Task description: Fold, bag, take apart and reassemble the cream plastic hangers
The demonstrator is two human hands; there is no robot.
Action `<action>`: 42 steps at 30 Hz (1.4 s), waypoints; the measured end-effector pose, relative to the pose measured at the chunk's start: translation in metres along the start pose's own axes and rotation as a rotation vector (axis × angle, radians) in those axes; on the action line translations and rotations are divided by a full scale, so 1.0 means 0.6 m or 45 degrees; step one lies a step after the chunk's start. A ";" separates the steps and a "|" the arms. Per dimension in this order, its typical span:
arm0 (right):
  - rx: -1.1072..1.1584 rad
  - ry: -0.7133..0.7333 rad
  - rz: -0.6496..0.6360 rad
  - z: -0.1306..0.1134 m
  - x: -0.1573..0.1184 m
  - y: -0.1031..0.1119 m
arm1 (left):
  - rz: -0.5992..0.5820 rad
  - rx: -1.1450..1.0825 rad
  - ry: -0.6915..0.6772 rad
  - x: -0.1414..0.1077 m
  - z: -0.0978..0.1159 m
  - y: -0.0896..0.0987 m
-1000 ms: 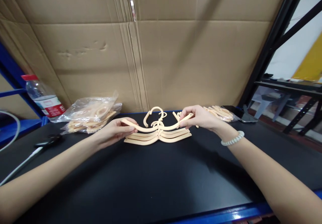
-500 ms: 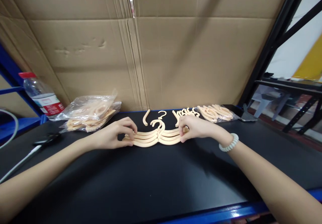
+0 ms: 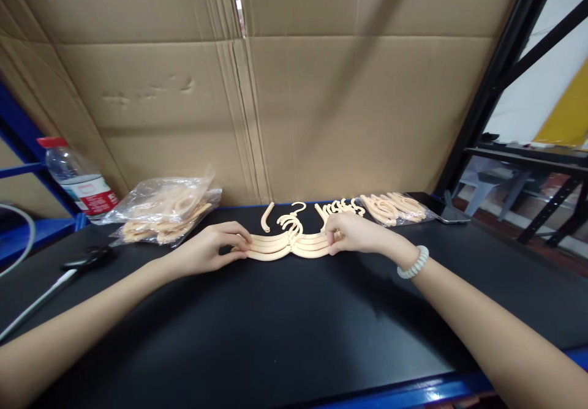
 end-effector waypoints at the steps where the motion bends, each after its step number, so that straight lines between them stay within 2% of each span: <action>1: -0.004 -0.004 0.009 0.000 0.001 0.001 | 0.012 0.007 -0.004 0.000 -0.001 0.000; 10: -0.076 0.002 0.079 0.012 0.005 0.006 | 0.055 0.024 -0.026 -0.003 0.000 -0.005; 19: -0.137 -0.098 -0.017 0.014 -0.009 0.026 | 0.115 0.087 -0.079 -0.005 0.010 -0.003; 28: -0.157 -0.026 -0.061 0.017 -0.012 0.010 | 0.056 -0.029 0.048 -0.007 -0.001 -0.021; 42: -0.161 0.054 0.004 0.001 -0.002 0.014 | 0.070 -0.061 0.032 -0.006 -0.003 -0.025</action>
Point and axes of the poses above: each hand's wrist, its own x-axis towards the middle knuckle, its own y-axis out of the back of the hand, z = x × y, the point moved 9 cm from there along x, towards the middle knuckle, and after that the axes turned 11 degrees about -x, right-handed, at the moved point
